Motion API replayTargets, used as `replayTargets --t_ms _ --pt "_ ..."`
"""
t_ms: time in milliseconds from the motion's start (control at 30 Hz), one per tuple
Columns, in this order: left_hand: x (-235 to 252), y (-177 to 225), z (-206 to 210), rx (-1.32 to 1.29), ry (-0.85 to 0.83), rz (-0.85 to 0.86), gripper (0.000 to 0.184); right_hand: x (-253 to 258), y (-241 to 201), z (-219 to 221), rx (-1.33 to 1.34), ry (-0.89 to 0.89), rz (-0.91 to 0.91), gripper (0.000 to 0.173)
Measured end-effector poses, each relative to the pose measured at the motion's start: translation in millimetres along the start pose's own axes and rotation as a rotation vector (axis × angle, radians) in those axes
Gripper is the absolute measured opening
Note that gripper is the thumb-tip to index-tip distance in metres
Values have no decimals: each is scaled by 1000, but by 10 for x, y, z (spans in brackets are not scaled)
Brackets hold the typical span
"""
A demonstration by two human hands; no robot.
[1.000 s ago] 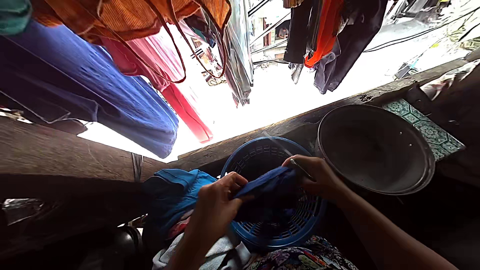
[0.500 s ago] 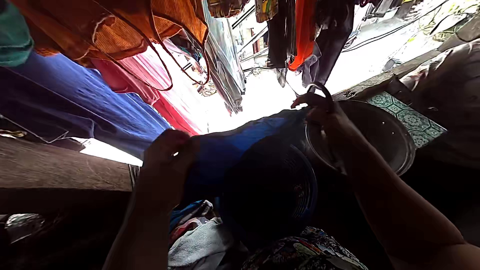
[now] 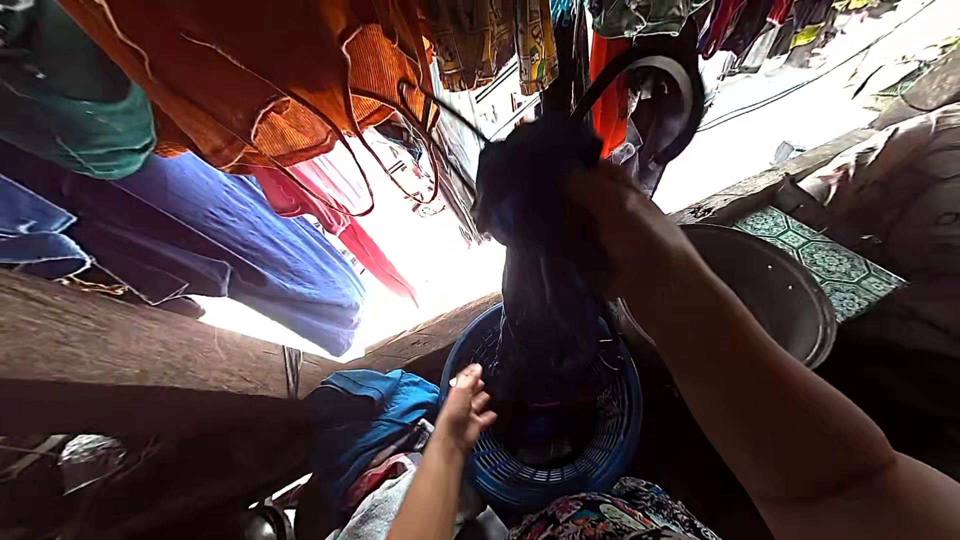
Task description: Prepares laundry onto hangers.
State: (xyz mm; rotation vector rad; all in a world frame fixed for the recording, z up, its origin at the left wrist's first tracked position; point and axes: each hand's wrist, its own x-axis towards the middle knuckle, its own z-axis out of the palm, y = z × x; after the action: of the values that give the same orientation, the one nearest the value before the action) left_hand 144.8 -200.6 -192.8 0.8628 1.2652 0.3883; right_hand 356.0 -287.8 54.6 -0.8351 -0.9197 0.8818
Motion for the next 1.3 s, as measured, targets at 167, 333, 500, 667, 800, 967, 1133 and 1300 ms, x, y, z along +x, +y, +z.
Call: replayTargets --t_ms 167,333,500,667,800,967,1133,1300 --pt "-97 -316 616 -508 -262 -305 64 -74 -250 70 19 111 -95 20" --pt "-291 -108 600 -654 -271 -208 37 -280 -242 -114 48 169 -192 23" --pt "-477 439 58 -305 -229 452 22 -853 25 -553 -225 158 -60 23" --pt "-674 993 -14 -47 -388 784 28 -1262 573 -1121 -802 -329 192 39" --pt "-662 1200 196 151 -924 962 14 -1213 647 -1098 -821 -143 152 27" --pt "-929 1388 505 401 -1383 1021 16 -842 1004 -765 -785 -228 -42 48" --pt "-1222 1674 233 569 -1242 1191 25 -694 987 -630 -632 -294 -57 15" --pt "-1119 1507 -214 861 -736 1328 14 -690 549 -779 -566 -167 -78 8"
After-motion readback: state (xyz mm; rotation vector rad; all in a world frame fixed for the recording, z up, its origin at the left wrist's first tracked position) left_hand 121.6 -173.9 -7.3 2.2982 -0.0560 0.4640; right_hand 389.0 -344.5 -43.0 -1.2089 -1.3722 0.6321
